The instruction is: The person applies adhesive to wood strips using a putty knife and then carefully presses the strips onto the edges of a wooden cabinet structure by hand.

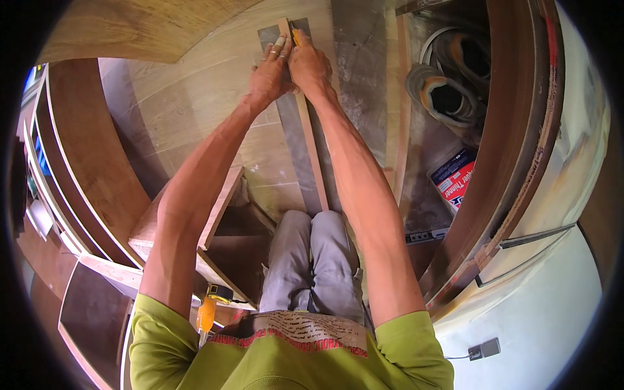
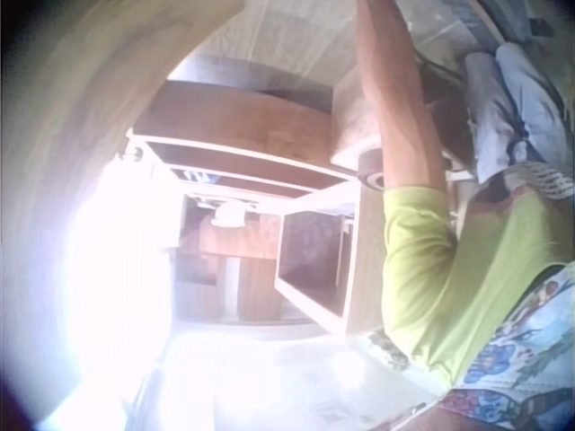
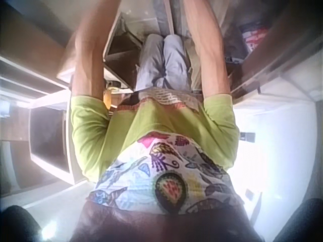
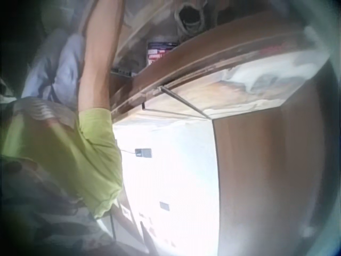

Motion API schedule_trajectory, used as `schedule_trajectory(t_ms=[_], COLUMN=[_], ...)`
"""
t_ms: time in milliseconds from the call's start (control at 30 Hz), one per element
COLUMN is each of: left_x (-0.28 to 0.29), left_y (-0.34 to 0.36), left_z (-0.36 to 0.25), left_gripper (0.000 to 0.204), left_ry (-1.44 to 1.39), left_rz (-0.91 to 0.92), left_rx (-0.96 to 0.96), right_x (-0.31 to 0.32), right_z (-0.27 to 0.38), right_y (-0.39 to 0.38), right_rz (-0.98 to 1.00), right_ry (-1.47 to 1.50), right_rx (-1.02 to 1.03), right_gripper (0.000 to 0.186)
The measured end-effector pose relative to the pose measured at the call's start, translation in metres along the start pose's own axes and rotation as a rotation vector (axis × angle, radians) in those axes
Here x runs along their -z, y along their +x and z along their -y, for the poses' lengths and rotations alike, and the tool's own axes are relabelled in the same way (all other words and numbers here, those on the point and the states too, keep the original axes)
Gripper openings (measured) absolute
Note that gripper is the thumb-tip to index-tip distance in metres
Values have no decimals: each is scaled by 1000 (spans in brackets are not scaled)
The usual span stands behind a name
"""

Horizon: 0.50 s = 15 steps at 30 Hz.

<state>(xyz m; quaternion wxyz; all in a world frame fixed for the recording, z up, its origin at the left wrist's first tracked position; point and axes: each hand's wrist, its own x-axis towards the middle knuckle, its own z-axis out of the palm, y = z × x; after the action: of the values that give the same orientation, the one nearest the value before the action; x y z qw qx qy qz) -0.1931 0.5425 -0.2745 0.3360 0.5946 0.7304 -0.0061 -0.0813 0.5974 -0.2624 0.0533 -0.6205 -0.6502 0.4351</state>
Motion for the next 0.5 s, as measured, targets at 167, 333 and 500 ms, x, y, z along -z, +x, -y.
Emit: schedule_trajectory(t_ms=[167,333,500], left_x=[0,-6,-5], left_y=[1,3,2], left_z=[1,3,1], left_gripper=[130,126,126], left_ry=[-13,3,4], left_rz=[6,-48,-45], left_rx=[7,-21,2], right_x=[-3,-5,13], right_z=[-1,-2,17], right_y=[2,5,7], right_rz=[8,-24,77], right_ry=[-7,-30,-103], right_rx=[-4,68,55], right_gripper=[49,47,48])
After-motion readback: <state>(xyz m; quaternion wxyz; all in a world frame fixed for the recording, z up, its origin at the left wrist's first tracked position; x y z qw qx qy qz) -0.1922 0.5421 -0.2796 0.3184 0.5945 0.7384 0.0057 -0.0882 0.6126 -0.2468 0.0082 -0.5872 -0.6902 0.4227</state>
